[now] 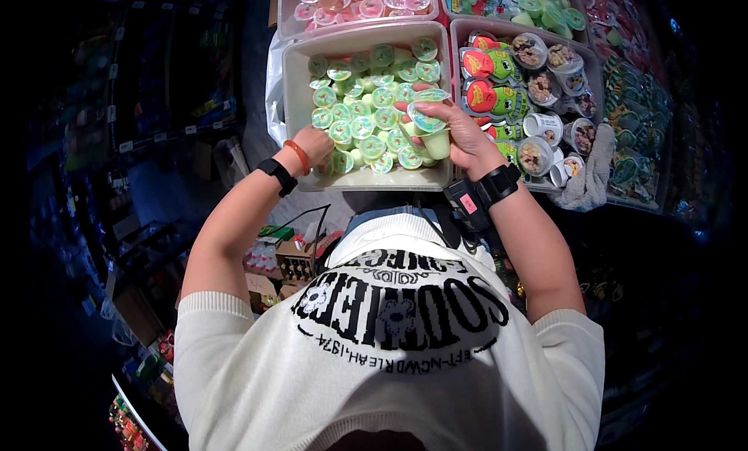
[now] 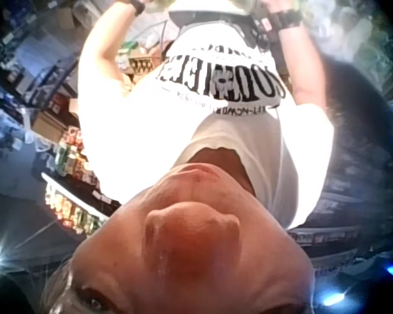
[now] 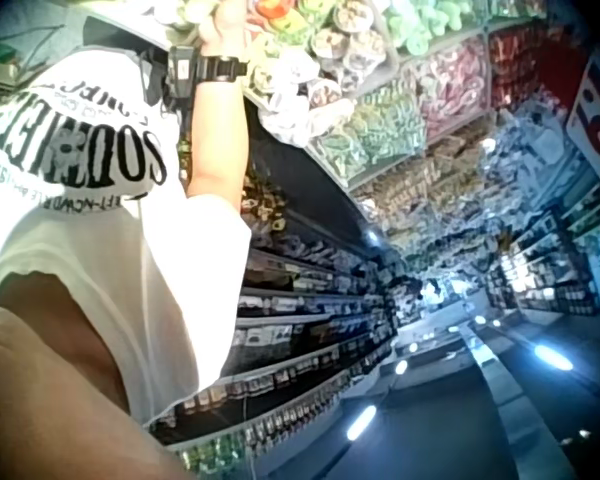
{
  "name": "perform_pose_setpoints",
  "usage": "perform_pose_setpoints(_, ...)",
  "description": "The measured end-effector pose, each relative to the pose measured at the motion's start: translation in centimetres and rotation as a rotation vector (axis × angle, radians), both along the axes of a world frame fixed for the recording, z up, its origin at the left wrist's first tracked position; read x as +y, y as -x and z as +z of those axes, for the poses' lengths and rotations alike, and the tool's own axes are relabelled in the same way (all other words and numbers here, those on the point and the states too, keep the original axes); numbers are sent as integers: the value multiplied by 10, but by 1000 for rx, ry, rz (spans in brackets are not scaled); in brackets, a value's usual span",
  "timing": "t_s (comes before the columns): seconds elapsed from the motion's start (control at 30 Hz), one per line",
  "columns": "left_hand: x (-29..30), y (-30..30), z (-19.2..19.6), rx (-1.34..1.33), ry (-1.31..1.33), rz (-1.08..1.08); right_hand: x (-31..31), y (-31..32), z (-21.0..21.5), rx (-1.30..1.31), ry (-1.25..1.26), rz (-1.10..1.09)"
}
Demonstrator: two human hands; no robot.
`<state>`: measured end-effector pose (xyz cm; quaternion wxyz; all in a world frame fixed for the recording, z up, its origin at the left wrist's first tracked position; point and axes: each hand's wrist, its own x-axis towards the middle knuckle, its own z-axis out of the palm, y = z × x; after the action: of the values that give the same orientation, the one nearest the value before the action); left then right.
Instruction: The person sorts small round green candies from a large bin into a smaller rectangular container by hand.
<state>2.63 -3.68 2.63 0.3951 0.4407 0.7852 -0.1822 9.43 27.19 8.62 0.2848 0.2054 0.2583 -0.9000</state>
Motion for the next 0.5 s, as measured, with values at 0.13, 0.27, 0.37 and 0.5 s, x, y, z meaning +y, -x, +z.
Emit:
perform_pose_setpoints(0.13, 2, -9, 6, 186, -33, -52, -2, -1, -3, -5, 0, 27)
perform_pose_setpoints(0.27, 5, -12, 17, 318, -167, -7, -10, -4, -5, -36, 25, 61)
perform_pose_setpoints(0.37, 39, -5, 62, -86, -400, 520, -16, -5, -11, -53, 28, 65)
perform_pose_setpoints(0.5, 79, -27, 75, -1058, -748, 1309, -23, -8, -25, -94, 88, 64)
